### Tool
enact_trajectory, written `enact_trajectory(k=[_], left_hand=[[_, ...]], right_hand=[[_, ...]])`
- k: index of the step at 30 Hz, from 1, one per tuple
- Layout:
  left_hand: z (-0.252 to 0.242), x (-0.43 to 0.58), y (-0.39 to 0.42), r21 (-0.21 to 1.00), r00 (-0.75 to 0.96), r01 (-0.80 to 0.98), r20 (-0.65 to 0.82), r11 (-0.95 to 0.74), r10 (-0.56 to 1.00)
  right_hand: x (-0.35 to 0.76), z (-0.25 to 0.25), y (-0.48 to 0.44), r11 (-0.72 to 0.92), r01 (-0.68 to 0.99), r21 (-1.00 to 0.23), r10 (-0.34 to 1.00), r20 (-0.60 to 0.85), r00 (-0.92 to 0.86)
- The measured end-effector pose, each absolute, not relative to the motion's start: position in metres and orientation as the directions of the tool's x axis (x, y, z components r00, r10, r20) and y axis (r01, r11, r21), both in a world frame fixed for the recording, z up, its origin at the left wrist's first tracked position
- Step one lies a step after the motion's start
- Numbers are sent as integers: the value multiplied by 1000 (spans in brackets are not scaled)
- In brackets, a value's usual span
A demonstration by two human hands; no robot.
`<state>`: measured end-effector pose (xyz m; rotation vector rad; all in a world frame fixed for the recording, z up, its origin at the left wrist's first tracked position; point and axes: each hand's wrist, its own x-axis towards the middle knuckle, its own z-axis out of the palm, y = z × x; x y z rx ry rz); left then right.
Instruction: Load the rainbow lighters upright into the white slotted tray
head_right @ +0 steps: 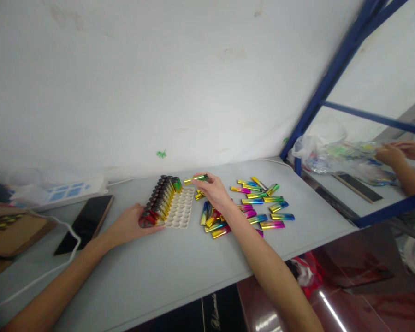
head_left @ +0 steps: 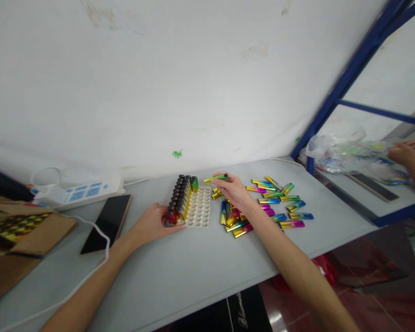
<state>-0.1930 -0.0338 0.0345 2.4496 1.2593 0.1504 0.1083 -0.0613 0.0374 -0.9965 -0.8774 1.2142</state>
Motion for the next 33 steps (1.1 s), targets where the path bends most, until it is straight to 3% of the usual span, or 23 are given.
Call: enact_trajectory(k=[6,10,16,25,33], left_hand=[[31,-193,-32,365,568,780,-74,-508,820],[30,-194,-32,372,571,777,-74,-508,818],[28,-196,-32,379,562,778,-67,-500,824],[29,-196,-33,371,552,789,-78,-490,830],[31,-193,-34,372,553,784,-55,-497,831]], right_hand=[[106,36,-62,59,-357,-932,986,-1,165],[104,42,-66,33,-380,-924,997,1,83],[94,43,-68,31,-296,-955,999,32,0],[86,29,-70,100,155,-983,973,129,192],[78,30,-72,78,359,-930,958,170,233]])
